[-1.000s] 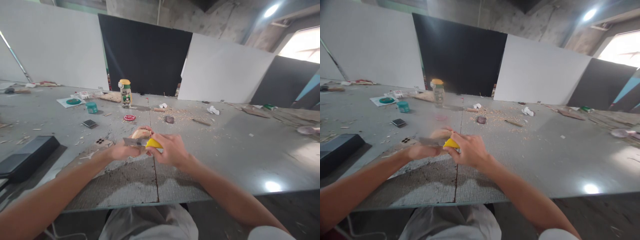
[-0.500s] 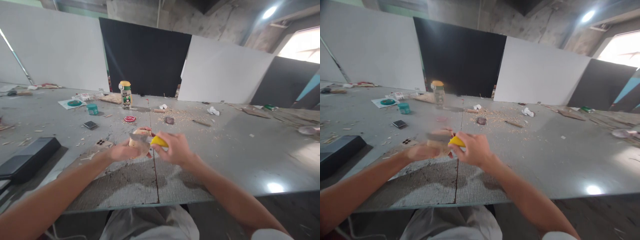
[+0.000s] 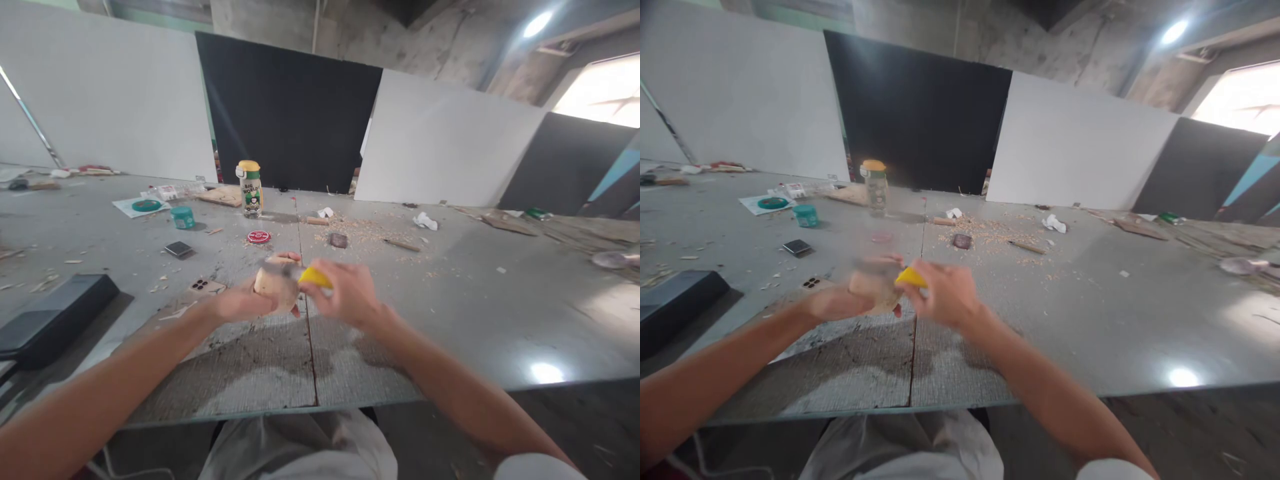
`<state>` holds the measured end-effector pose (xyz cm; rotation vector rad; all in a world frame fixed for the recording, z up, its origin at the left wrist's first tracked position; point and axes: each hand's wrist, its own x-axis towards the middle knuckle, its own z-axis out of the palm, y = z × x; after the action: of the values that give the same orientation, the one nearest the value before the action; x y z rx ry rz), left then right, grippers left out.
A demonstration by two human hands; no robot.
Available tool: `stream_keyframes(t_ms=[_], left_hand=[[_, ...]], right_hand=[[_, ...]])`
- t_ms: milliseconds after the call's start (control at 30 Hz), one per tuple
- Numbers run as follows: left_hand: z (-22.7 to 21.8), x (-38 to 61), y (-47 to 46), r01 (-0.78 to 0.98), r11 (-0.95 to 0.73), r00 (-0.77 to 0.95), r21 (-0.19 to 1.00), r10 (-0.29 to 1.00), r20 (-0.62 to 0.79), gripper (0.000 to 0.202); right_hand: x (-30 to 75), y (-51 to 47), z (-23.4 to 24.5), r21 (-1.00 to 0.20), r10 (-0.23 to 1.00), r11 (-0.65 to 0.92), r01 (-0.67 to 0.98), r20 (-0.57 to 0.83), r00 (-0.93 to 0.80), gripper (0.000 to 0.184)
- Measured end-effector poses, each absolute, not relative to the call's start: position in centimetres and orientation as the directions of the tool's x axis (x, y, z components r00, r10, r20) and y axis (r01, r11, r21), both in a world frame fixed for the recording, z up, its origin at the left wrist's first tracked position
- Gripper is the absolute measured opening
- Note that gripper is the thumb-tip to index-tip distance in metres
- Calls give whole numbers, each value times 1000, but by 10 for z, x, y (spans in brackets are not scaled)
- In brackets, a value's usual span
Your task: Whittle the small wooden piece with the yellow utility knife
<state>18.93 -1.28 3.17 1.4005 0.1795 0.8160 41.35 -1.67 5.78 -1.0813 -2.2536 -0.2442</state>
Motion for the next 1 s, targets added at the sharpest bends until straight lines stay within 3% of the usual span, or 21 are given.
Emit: stream_keyframes(t_ms=[100, 167, 300, 467, 667, 867, 1000], left_hand=[[34, 191, -15, -400, 27, 763, 916, 564, 317, 66], [31, 192, -14, -416, 45, 756, 908, 573, 318, 69], [29, 191, -12, -393, -35, 708, 919, 627, 326, 67], [36, 188, -14, -119, -171, 670, 978, 713, 206, 65], [37, 191, -14, 107, -292, 637, 950, 754, 160, 58], [38, 191, -12, 139, -321, 621, 937, 765, 170, 38], [46, 187, -15, 102, -292, 663, 951, 732, 154, 43]], right_hand=[[437, 5, 64, -166, 692, 461, 872, 682, -235, 36], [446, 11, 67, -194, 697, 423, 885, 694, -181, 36], [433, -7, 66, -199, 690, 575, 793, 640, -339, 34], [407, -34, 61, -154, 659, 703, 694, 507, -555, 35], [406, -35, 59, -139, 654, 716, 685, 477, -587, 34], [403, -39, 58, -108, 657, 704, 702, 474, -587, 35], [409, -29, 59, -74, 644, 692, 718, 513, -568, 38]])
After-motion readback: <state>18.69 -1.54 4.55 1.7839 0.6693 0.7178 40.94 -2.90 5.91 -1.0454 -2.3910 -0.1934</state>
